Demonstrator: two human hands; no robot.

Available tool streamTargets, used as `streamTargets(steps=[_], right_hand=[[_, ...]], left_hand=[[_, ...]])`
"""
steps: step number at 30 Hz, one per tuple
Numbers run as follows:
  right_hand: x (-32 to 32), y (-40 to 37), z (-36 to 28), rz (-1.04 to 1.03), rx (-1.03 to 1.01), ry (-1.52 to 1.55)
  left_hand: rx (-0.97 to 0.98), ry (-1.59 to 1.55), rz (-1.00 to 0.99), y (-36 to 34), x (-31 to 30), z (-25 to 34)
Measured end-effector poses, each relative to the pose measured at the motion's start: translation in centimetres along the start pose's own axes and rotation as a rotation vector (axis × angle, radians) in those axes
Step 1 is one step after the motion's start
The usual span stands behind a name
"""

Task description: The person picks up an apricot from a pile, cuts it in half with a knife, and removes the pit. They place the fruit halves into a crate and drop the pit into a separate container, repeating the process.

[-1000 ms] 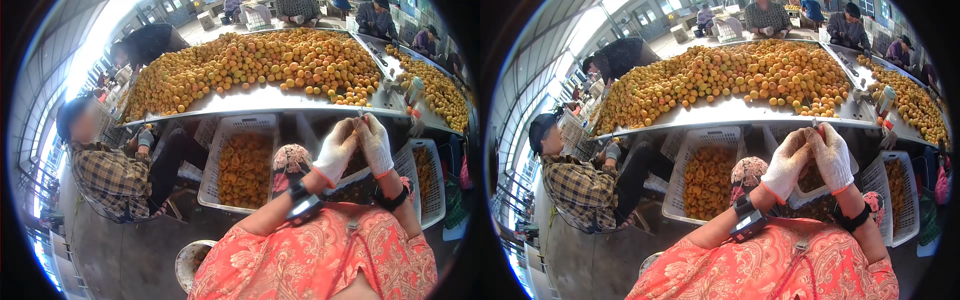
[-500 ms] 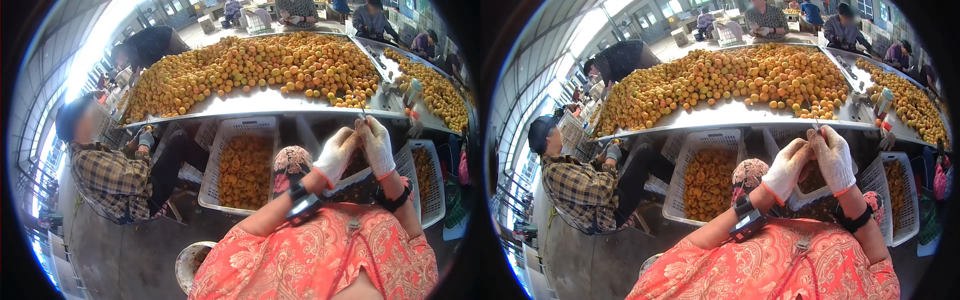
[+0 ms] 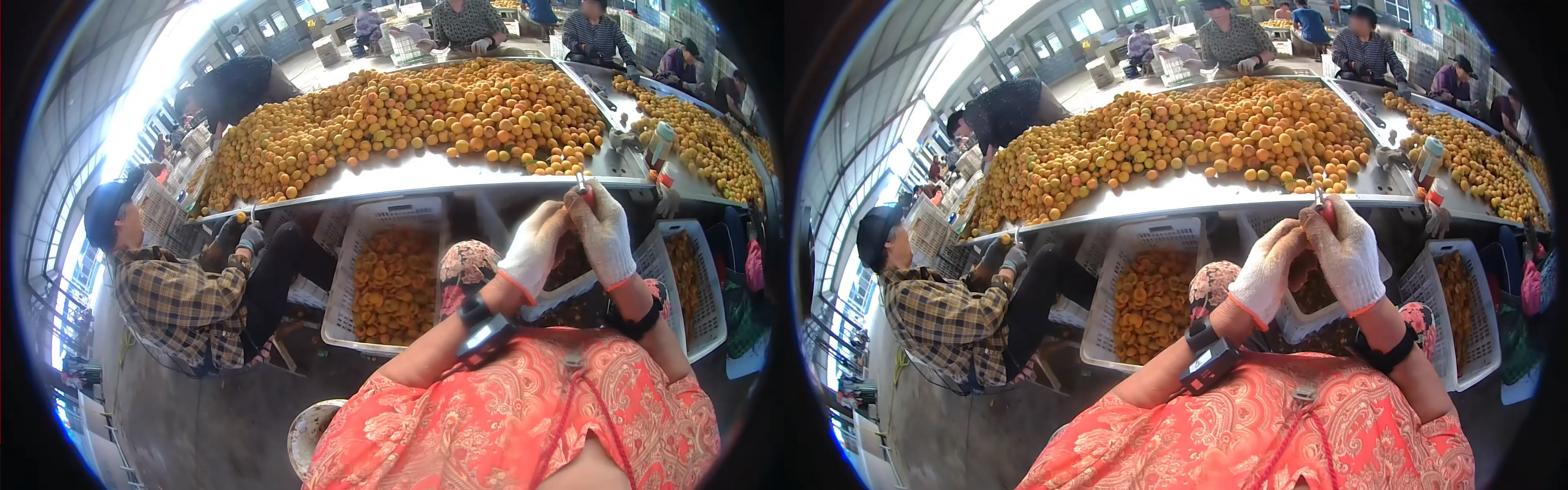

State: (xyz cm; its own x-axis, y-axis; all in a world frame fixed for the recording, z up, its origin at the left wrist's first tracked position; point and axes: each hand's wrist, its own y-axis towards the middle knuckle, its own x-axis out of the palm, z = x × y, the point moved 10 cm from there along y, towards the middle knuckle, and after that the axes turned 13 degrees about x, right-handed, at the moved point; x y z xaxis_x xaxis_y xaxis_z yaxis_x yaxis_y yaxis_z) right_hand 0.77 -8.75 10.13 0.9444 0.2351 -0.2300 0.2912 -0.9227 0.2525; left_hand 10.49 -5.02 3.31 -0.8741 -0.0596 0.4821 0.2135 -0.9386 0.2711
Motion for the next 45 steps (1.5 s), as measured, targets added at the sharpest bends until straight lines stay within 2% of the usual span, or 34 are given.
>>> streamTargets(steps=[5, 10, 12, 13, 15, 16, 17, 19, 20, 23, 24, 25, 27, 28, 30, 31, 33, 34, 36, 38, 39, 40, 45], right_hand=[[0.0, 0.3, 0.3, 0.016, -0.048, -0.131], [-0.5, 0.7, 1.6, -0.015, 0.012, 0.007], [-1.0, 0.7, 1.1, 0.02, 0.009, -0.212], [-1.1, 0.6, 1.2, 0.023, 0.021, -0.214], [-1.5, 0.1, -0.1, 0.095, -0.114, -0.327], [-1.4, 0.0, 0.0, 0.08, -0.108, -0.345], [-1.3, -0.1, 0.2, 0.069, -0.111, -0.34], [-1.7, -0.1, 0.4, 0.1, -0.127, -0.291], [-1.7, 0.1, 1.3, 0.05, -0.006, -0.135], [-2.0, 0.8, 2.5, 0.019, 0.037, -0.008], [-2.0, 1.0, 3.3, 0.012, 0.058, 0.061], [-2.1, 0.9, 3.1, 0.013, 0.064, 0.063], [-2.5, 0.5, 1.6, 0.087, 0.03, -0.123], [-2.6, 0.4, 1.1, 0.139, -0.06, -0.157], [-2.6, 0.0, 0.5, 0.154, -0.11, -0.229], [-2.5, -0.3, 0.1, 0.168, -0.159, -0.304], [-2.3, -0.5, 0.5, 0.148, -0.139, -0.345], [-2.0, -0.6, 0.7, 0.145, -0.171, -0.403], [-1.6, -0.9, 0.8, 0.149, -0.222, -0.465], [-2.2, -1.0, 0.7, 0.15, -0.188, -0.42], [-2.4, -0.9, 0.7, 0.15, -0.159, -0.376], [-2.8, -1.2, 0.0, 0.19, -0.237, -0.358], [-3.0, -0.8, 0.5, 0.194, -0.202, -0.452]], left_hand=[[-0.066, 0.001, 0.059, -0.2, 0.1, -1.8], [-0.041, 0.05, 0.061, -0.1, 0.2, -2.5], [-0.143, -0.013, 0.069, -0.1, 0.9, -3.3], [-0.155, -0.016, 0.068, -0.1, 1.1, -3.4], [-0.355, -0.153, 0.146, -0.9, 1.2, -5.2], [-0.382, -0.191, 0.233, -1.1, 1.3, -5.3], [-0.375, -0.189, 0.244, -1.4, 2.0, -4.9], [-0.245, -0.188, 0.252, -1.1, 2.9, -3.3], [-0.228, -0.165, 0.251, -0.8, 2.8, -3.6], [-0.164, -0.092, 0.265, -0.1, 2.3, -4.6], [-0.113, -0.16, 0.354, 0.5, 1.8, -5.8], [-0.118, -0.157, 0.356, 0.3, 1.7, -5.7], [-0.165, -0.107, 0.272, 0.1, 2.2, -5.4], [-0.168, -0.106, 0.27, 0.1, 2.6, -5.3], [-0.275, -0.457, 0.313, -0.3, 4.4, -6.1], [-0.279, -0.458, 0.313, -0.5, 4.4, -6.2], [-0.444, -0.47, 0.281, -1.9, 4.5, -7.5], [-0.459, -0.5, 0.258, -2.0, 4.7, -7.9], [-0.444, -0.488, 0.281, -1.9, 4.0, -8.4], [-0.425, -0.474, 0.3, -1.6, 3.5, -8.9], [-0.327, -0.426, 0.253, -0.6, 3.1, -8.8], [-0.228, -0.378, 0.207, 0.2, 3.1, -8.3], [-0.223, -0.4, 0.214, -0.1, 3.5, -9.4]])
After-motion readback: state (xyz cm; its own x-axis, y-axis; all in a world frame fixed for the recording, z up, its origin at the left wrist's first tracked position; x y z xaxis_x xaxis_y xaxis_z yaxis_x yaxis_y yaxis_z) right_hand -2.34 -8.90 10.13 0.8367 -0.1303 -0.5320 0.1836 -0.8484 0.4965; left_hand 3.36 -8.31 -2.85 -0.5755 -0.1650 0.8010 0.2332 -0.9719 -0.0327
